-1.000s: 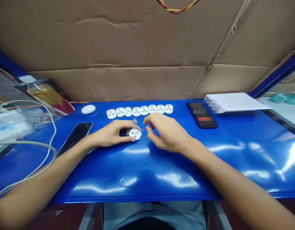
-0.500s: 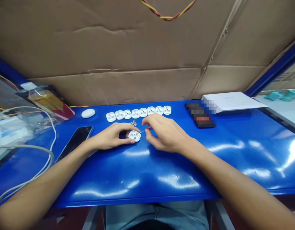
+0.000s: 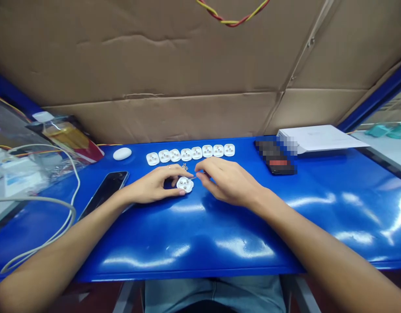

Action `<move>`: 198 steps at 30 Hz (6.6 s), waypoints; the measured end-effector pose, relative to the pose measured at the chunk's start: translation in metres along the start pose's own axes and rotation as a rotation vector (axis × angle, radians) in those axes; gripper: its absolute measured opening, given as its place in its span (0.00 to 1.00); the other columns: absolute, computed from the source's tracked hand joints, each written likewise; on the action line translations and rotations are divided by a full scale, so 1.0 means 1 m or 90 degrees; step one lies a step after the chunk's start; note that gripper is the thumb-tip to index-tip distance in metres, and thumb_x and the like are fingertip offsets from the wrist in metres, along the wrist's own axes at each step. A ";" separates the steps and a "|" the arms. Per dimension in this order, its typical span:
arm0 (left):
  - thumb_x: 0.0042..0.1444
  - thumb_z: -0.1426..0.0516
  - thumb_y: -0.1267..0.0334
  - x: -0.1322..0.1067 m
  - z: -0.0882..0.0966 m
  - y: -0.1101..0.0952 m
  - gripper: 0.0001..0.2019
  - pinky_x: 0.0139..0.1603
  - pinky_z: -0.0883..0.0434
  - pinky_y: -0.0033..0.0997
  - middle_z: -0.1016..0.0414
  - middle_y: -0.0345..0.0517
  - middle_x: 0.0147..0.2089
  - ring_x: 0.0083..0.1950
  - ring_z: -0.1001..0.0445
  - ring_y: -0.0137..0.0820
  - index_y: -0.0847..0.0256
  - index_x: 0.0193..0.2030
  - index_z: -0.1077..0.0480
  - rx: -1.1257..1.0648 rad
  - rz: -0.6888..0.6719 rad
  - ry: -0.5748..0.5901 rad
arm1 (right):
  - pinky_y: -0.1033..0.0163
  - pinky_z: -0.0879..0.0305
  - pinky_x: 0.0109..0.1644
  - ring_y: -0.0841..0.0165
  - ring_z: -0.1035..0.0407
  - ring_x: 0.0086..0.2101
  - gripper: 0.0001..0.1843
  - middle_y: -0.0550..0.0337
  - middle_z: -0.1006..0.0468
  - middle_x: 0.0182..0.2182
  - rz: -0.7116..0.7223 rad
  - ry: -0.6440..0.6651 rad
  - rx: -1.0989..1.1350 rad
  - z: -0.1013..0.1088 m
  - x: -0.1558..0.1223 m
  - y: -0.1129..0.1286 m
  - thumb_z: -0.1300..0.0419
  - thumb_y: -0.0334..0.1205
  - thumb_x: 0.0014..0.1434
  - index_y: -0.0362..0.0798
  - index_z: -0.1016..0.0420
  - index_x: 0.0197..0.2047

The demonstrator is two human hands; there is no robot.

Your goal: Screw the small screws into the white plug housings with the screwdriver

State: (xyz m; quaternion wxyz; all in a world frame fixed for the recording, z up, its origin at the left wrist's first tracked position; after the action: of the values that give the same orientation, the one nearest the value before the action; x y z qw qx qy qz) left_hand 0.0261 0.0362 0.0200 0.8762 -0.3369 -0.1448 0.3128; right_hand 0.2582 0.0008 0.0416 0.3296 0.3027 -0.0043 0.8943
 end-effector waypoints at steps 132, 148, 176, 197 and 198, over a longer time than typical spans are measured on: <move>0.63 0.35 0.49 0.003 -0.005 -0.001 0.22 0.36 0.37 0.28 0.28 0.40 0.37 0.34 0.36 0.28 0.59 0.58 0.23 -0.041 -0.003 -0.018 | 0.57 0.27 0.43 0.61 0.21 0.39 0.16 0.52 0.17 0.42 0.005 0.003 0.065 0.007 0.000 0.007 0.43 0.32 0.63 0.47 0.31 0.55; 0.62 0.34 0.50 0.002 -0.004 0.000 0.21 0.35 0.37 0.27 0.27 0.40 0.37 0.34 0.34 0.28 0.59 0.57 0.22 -0.020 -0.001 -0.016 | 0.58 0.26 0.40 0.59 0.19 0.39 0.16 0.49 0.16 0.44 -0.021 0.039 0.035 0.009 0.000 0.007 0.46 0.38 0.70 0.46 0.34 0.59; 0.62 0.34 0.50 0.002 -0.004 -0.002 0.21 0.36 0.36 0.27 0.26 0.41 0.37 0.34 0.33 0.28 0.59 0.56 0.22 -0.027 -0.006 -0.023 | 0.62 0.32 0.32 0.62 0.20 0.33 0.16 0.55 0.16 0.37 -0.022 0.013 -0.012 0.009 0.000 0.009 0.44 0.36 0.67 0.46 0.33 0.57; 0.62 0.34 0.49 0.002 -0.006 0.001 0.21 0.35 0.37 0.27 0.29 0.39 0.34 0.33 0.34 0.28 0.58 0.56 0.22 -0.029 0.002 -0.026 | 0.58 0.25 0.42 0.61 0.21 0.40 0.12 0.53 0.18 0.43 -0.031 0.016 0.074 0.006 -0.001 0.009 0.44 0.34 0.65 0.50 0.32 0.51; 0.62 0.34 0.49 0.002 -0.006 0.001 0.21 0.35 0.37 0.27 0.29 0.39 0.35 0.33 0.35 0.28 0.59 0.56 0.22 -0.031 0.002 -0.025 | 0.57 0.25 0.42 0.61 0.21 0.40 0.12 0.52 0.18 0.43 -0.029 0.013 0.073 0.007 -0.001 0.009 0.44 0.33 0.65 0.50 0.32 0.51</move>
State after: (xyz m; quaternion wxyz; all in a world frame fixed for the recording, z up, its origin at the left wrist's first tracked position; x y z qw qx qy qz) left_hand 0.0302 0.0355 0.0152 0.8644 -0.3518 -0.1689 0.3172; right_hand 0.2569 -0.0085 0.0484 0.3317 0.3122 0.0572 0.8884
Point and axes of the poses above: each hand's wrist, its own x-axis towards the middle knuckle, its own z-axis out of the back of the hand, y = z × x, the point moved 3 cm from there along x, towards the middle knuckle
